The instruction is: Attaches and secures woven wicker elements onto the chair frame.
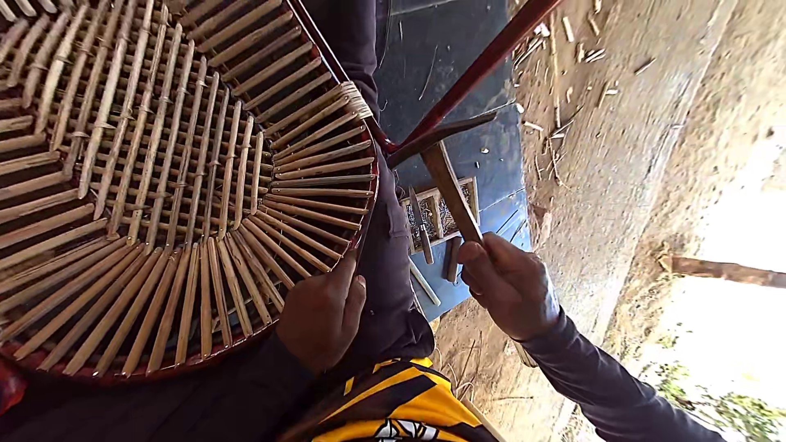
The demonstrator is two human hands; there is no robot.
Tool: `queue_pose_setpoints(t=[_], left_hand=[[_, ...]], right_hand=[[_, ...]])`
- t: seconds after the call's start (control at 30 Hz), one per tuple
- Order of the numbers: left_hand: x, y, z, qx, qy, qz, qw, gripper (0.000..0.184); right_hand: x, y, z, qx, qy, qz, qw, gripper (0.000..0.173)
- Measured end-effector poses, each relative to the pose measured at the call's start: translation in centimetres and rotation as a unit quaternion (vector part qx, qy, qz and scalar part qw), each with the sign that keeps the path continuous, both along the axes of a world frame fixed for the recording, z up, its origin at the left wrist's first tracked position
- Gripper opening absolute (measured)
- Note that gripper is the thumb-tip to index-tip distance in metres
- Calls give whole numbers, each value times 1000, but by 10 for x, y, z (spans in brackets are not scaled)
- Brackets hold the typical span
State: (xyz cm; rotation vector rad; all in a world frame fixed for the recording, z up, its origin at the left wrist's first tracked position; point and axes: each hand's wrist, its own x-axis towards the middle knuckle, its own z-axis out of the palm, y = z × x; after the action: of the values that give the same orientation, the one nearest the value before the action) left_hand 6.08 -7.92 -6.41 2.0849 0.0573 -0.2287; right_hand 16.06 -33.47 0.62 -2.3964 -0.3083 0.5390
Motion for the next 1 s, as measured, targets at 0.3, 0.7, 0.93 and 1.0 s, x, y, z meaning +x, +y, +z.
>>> queue_pose_setpoints(t=[0.3, 0.7, 0.93, 1.0], left_hand=[[0, 4, -4, -54, 52, 5, 997, 50], [1, 5, -1, -51, 67, -3, 996, 48], [4, 4, 4, -56, 102, -2, 993, 47], [8, 9, 10, -69, 138, -11, 988, 46]], right_hand=[[-8, 2, 4, -4, -10, 36, 999, 33], [10, 12, 50, -166, -97, 145, 971, 36], [20, 3, 46, -208, -55, 176, 961, 37], [29, -6, 39, -275, 39, 198, 940, 41]])
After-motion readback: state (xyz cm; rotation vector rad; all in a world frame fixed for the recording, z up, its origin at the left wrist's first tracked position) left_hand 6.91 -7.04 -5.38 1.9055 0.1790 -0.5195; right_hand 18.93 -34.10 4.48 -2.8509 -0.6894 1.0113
